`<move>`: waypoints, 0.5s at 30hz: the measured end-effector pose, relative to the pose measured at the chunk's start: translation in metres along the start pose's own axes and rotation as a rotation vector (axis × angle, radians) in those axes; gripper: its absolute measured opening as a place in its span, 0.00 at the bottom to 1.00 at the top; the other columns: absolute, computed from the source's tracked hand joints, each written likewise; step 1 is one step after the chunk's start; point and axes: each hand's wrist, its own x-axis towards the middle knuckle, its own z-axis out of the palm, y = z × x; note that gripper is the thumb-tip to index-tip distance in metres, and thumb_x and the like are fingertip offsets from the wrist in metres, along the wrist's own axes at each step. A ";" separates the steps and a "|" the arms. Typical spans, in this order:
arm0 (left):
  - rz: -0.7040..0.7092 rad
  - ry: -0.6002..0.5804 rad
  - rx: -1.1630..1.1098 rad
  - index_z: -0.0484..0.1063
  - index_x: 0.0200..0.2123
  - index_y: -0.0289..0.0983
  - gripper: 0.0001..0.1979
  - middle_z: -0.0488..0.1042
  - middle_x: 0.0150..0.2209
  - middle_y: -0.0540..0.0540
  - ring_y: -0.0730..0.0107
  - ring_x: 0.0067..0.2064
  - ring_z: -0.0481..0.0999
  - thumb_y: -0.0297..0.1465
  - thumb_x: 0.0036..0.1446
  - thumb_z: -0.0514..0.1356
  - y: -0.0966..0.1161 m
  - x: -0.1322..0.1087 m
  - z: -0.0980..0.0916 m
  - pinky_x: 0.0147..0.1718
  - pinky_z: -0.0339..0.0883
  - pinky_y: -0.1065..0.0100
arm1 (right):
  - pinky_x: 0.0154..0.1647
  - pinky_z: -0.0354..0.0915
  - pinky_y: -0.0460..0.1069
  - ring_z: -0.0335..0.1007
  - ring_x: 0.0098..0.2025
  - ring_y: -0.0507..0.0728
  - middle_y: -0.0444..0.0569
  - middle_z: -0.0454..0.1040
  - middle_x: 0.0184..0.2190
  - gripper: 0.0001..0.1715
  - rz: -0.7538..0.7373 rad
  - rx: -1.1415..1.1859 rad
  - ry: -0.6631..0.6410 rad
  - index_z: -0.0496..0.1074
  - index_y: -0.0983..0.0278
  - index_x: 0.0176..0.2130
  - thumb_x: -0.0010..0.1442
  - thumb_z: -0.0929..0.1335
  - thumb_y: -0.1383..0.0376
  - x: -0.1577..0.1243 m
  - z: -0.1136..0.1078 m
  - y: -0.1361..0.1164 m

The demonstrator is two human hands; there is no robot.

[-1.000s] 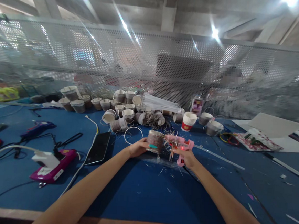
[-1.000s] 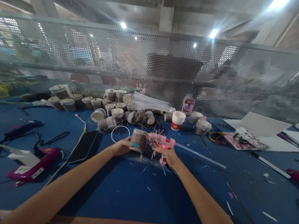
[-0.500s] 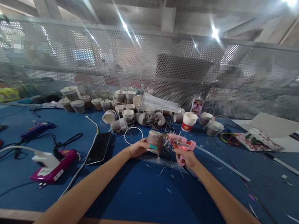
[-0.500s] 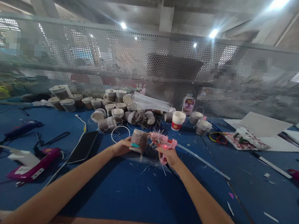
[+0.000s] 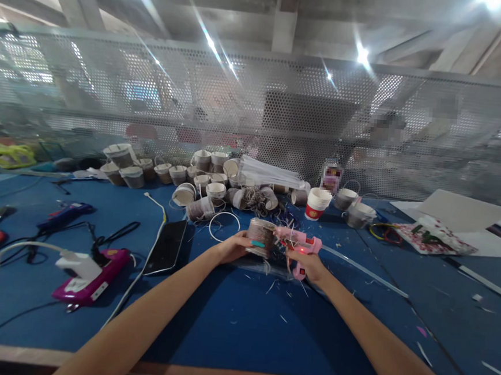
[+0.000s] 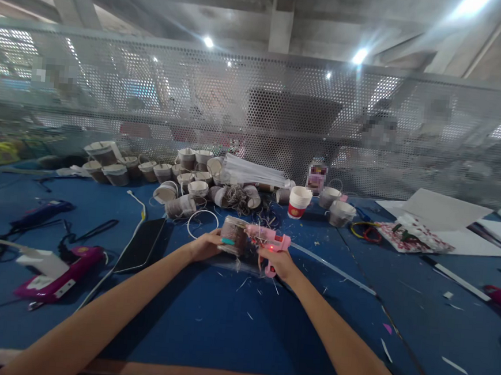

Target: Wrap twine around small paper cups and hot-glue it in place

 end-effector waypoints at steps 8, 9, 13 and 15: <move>-0.001 0.030 -0.025 0.71 0.38 0.28 0.21 0.77 0.34 0.39 0.60 0.37 0.74 0.27 0.35 0.64 -0.001 -0.001 -0.001 0.45 0.58 0.60 | 0.21 0.58 0.46 0.62 0.17 0.50 0.43 0.68 0.12 0.11 0.044 0.025 -0.035 0.67 0.65 0.14 0.35 0.70 0.60 -0.001 0.000 0.003; -0.004 0.031 -0.032 0.71 0.37 0.28 0.21 0.77 0.34 0.40 0.60 0.37 0.74 0.27 0.35 0.64 -0.001 -0.001 -0.001 0.46 0.58 0.60 | 0.21 0.58 0.46 0.62 0.17 0.50 0.43 0.68 0.12 0.11 0.048 0.023 -0.033 0.68 0.65 0.14 0.35 0.70 0.60 -0.001 0.000 0.003; -0.008 0.007 -0.044 0.71 0.38 0.28 0.22 0.77 0.34 0.40 0.59 0.37 0.74 0.27 0.35 0.64 -0.002 0.000 -0.002 0.45 0.58 0.59 | 0.21 0.58 0.46 0.62 0.17 0.50 0.43 0.68 0.12 0.11 0.048 0.013 -0.047 0.67 0.65 0.13 0.36 0.69 0.61 -0.001 0.000 0.004; -0.004 0.003 -0.046 0.71 0.38 0.28 0.21 0.77 0.35 0.39 0.59 0.37 0.75 0.27 0.35 0.64 -0.003 0.000 -0.003 0.46 0.58 0.59 | 0.20 0.58 0.46 0.61 0.17 0.50 0.43 0.67 0.11 0.10 0.048 0.022 -0.057 0.67 0.65 0.13 0.36 0.69 0.61 -0.001 0.000 0.005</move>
